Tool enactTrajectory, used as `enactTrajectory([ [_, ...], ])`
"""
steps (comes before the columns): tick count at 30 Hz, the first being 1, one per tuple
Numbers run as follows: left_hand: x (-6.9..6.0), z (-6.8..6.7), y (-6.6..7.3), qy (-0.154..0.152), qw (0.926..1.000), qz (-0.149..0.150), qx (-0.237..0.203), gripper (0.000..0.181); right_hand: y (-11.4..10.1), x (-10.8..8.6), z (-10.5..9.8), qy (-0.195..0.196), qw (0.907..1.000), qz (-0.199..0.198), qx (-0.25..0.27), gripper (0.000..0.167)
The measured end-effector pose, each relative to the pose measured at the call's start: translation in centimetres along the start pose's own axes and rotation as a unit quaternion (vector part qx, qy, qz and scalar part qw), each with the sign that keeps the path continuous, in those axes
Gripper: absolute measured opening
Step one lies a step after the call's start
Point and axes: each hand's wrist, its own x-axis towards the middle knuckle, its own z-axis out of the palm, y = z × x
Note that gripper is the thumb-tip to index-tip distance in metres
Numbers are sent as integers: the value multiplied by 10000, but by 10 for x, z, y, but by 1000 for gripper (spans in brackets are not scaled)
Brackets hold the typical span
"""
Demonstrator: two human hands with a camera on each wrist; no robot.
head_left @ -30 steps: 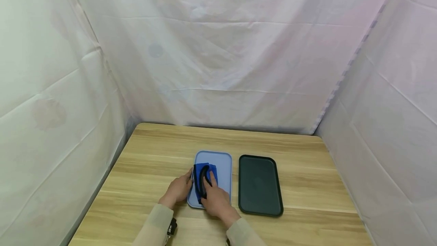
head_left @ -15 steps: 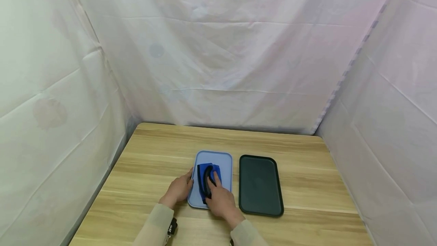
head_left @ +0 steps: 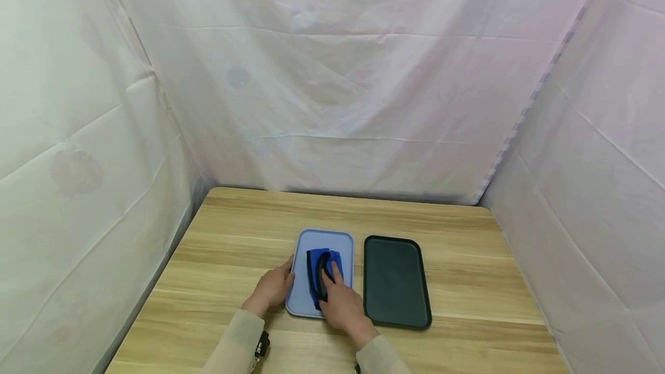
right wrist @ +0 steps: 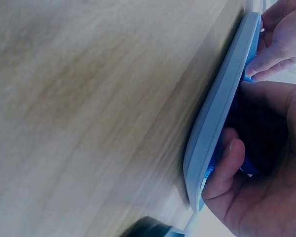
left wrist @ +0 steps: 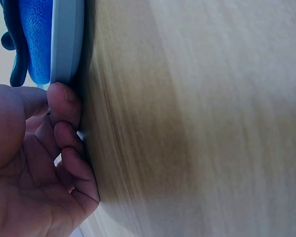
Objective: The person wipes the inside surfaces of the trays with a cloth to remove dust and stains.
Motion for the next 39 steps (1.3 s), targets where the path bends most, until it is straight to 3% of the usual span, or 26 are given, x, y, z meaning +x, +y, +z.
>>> enactTrajectory([
  [15, 1, -2, 1, -81, 9999, -40, 70, 54, 4, -2, 0, 150, 9996, 119, 194, 72],
  [30, 3, -1, -2, -159, 9998, 0, 105, 55, 1, 7, 0, 308, 9987, 336, 229, 73],
  [39, 3, -3, -1, -219, 9996, -136, 107, 55, 3, 14, -2, 276, 9982, 402, 348, 73],
])
